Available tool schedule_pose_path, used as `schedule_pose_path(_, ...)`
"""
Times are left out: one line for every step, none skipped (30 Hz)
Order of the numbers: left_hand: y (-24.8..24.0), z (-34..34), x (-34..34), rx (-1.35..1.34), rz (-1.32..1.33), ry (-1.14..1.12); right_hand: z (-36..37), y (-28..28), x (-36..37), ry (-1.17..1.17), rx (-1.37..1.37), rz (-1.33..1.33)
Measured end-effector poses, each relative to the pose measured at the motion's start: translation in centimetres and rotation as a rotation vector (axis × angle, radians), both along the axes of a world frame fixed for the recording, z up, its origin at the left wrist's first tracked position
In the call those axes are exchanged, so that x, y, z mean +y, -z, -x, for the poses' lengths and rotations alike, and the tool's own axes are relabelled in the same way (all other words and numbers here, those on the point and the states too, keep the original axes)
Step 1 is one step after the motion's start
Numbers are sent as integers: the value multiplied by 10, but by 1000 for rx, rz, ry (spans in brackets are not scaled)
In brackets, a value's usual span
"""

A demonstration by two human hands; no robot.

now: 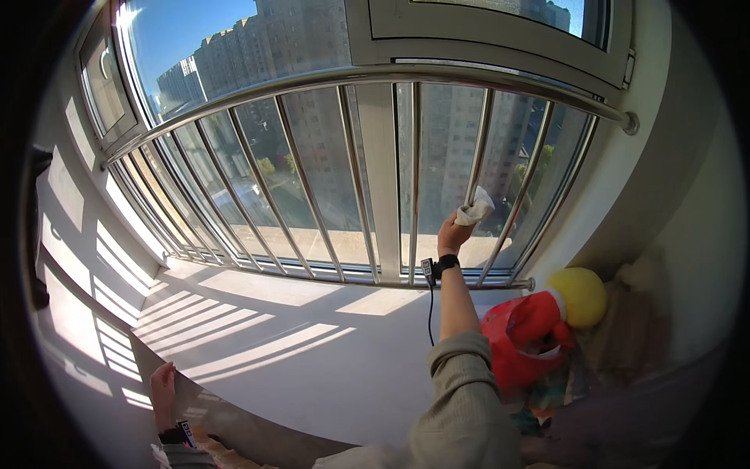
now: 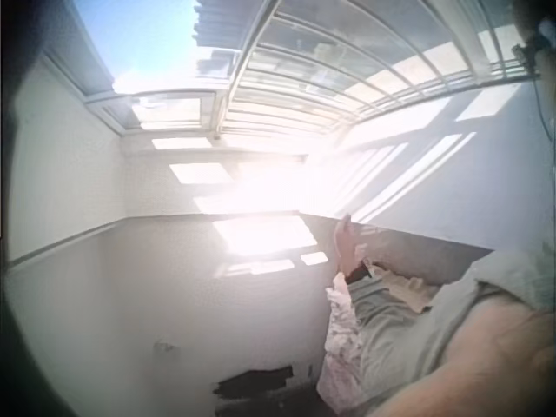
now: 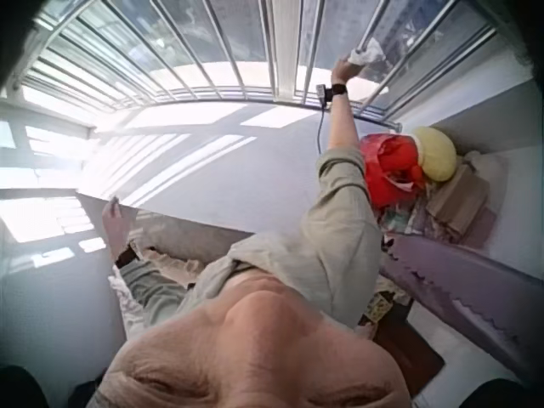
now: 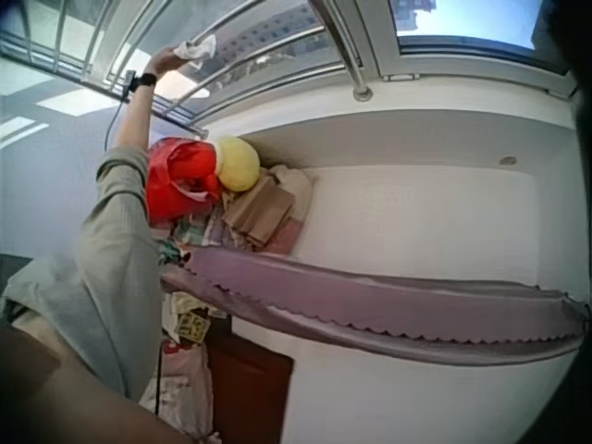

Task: The person wipes the interior surface of a balcony window and its metal frame using a white cloth. They move the cloth across the glass and along the frame, then open the window and continue wiping the glass and frame.

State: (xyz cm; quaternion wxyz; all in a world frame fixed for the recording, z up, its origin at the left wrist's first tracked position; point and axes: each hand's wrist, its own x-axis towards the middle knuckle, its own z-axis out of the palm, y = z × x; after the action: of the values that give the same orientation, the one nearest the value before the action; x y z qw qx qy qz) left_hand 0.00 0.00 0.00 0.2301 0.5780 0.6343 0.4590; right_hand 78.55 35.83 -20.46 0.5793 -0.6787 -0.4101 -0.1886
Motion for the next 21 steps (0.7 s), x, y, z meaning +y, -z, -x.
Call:
schedule_pose_path(-23, -41, -24, 651, 139, -254, 9, 16, -6, 21, 23, -64)
schedule_pose_path(-65, -64, -4, 643, -63, -204, 19, 32, -12, 58, 40, -120)
schedule_pose_path(-120, -78, 43, 635, -230, -169, 28, 51, -18, 80, 87, -166)
schedule_pose_path(-154, -103, 80, 625, -446, -85, 30, 71, -27, 39, 257, 8)
schedule_pose_path(-190, -126, 115, 683, -551, -20, 34, 96, -35, 2, 410, 188)
schedule_pose_path(-223, -149, 152, 860, -690, 23, 32, 120, -40, -31, 539, 426)
schedule_pose_path(-245, -175, 189, 942, -745, 29, 29, 146, -45, -61, 581, 688)
schedule_pose_path(-259, -199, 216, 1007, -733, 43, 16, 164, -39, -150, 332, 952)
schedule_pose_path(-267, -220, 241, 1048, -617, 72, 6, 177, -35, -205, -50, 1166)
schedule_pose_path(-277, -241, 265, 1245, -413, 3, -2, 183, -34, -259, -406, 1256)
schedule_pose_path(-275, -259, 284, 1430, -329, -60, -7, 176, -30, -227, -241, 1092)
schedule_pose_path(-274, -272, 299, 1501, -232, -55, -9, 155, -26, -460, 516, 801)
schedule_pose_path(-273, -282, 313, 1506, -216, -32, -9, 123, -25, -517, 1195, 285)
schedule_pose_path(-272, -292, 327, 1463, -185, -34, -4, 77, -20, -376, 1106, 240)
schedule_pose_path(-270, -300, 341, 1432, -137, -44, 4, 24, -17, -220, 1012, 212)
schedule_pose_path(-270, -303, 354, 1408, -120, -25, 13, -29, -23, -301, 1002, -17)
schedule_pose_path(-268, -303, 365, 1388, -95, -10, 19, -82, -36, -481, 994, -72)
schedule_pose_path(-267, -299, 375, 1376, -69, -1, 33, -135, -42, -476, 864, -190)
schedule_pose_path(-260, -292, 383, 1340, -115, 72, 43, -182, -56, -554, 855, -162)
schedule_pose_path(-252, -291, 394, 1314, -154, 55, 52, -221, -70, -713, 644, -195)
schedule_pose_path(-245, -287, 404, 1291, -177, 33, 72, -252, -73, -780, 546, -344)
